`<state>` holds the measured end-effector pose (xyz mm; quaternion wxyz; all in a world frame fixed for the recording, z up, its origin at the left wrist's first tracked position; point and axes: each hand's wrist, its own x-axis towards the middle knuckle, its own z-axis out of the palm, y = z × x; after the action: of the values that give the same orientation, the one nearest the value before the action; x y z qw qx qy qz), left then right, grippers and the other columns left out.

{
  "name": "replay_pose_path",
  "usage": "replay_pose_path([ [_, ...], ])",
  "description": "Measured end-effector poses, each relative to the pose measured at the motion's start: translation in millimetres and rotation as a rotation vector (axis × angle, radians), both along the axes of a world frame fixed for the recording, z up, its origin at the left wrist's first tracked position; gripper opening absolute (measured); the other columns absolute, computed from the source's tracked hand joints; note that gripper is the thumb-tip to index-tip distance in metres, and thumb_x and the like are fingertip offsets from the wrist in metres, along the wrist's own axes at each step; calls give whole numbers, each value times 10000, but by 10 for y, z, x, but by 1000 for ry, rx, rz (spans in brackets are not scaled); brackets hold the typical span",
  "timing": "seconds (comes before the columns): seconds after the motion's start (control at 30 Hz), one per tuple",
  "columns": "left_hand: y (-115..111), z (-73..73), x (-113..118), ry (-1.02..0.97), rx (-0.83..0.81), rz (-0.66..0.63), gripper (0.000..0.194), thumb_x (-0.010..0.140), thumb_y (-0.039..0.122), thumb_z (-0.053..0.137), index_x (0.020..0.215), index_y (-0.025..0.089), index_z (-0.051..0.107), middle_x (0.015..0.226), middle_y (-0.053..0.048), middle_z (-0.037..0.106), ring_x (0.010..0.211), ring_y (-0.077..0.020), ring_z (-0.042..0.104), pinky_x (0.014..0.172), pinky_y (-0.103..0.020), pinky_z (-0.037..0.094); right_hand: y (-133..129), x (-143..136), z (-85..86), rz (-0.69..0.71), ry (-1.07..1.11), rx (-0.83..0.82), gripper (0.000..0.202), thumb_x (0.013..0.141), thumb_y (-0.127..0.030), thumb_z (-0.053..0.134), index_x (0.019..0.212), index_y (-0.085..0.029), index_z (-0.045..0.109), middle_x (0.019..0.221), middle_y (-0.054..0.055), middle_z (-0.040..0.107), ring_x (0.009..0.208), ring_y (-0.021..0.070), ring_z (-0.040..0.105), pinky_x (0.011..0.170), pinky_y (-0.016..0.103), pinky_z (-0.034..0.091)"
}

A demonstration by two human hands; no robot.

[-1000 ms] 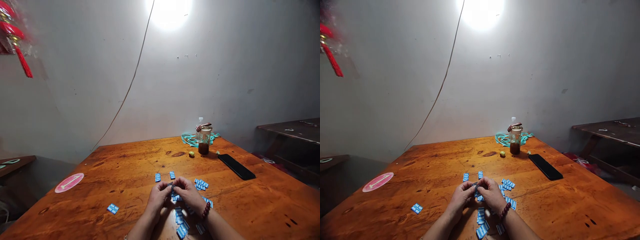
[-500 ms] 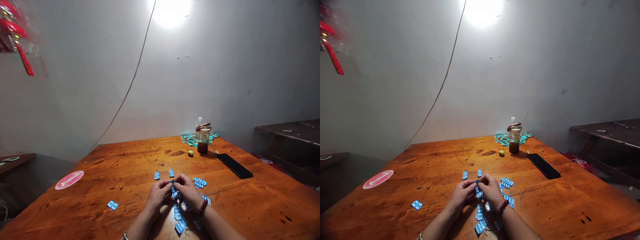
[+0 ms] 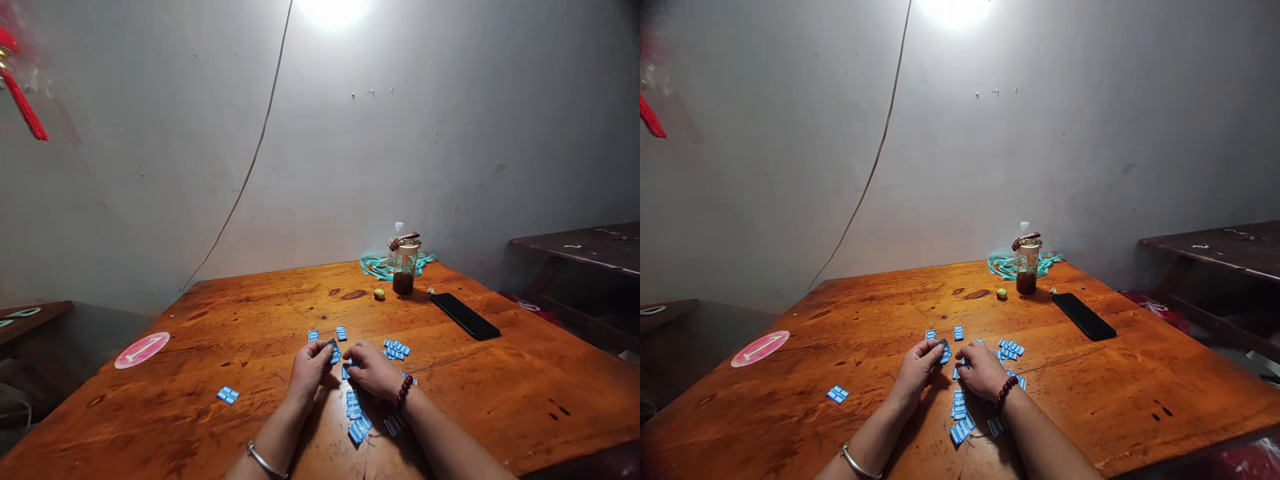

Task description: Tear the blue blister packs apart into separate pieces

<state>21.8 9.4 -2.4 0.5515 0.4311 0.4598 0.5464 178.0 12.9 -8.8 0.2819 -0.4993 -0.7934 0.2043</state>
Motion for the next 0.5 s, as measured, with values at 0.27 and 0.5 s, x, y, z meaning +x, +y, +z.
replay_pose_path([
  [0.27,-8,43,6,21,-15,-6,279,562,360,680,621,115,561,480,23,521,391,-42,400,368,-150,261,77,28,-35,-150,-30,23,131,650,-120,487,703,-179,591,748,24,557,721,137,488,627,228,318],
  [0.5,12,-3,2,63,-26,-9,292,549,374,683,598,121,547,458,29,511,358,-42,382,351,-157,247,23,-15,142,79,574,-175,50,690,-186,473,681,-163,516,626,-28,514,587,100,454,536,196,347],
])
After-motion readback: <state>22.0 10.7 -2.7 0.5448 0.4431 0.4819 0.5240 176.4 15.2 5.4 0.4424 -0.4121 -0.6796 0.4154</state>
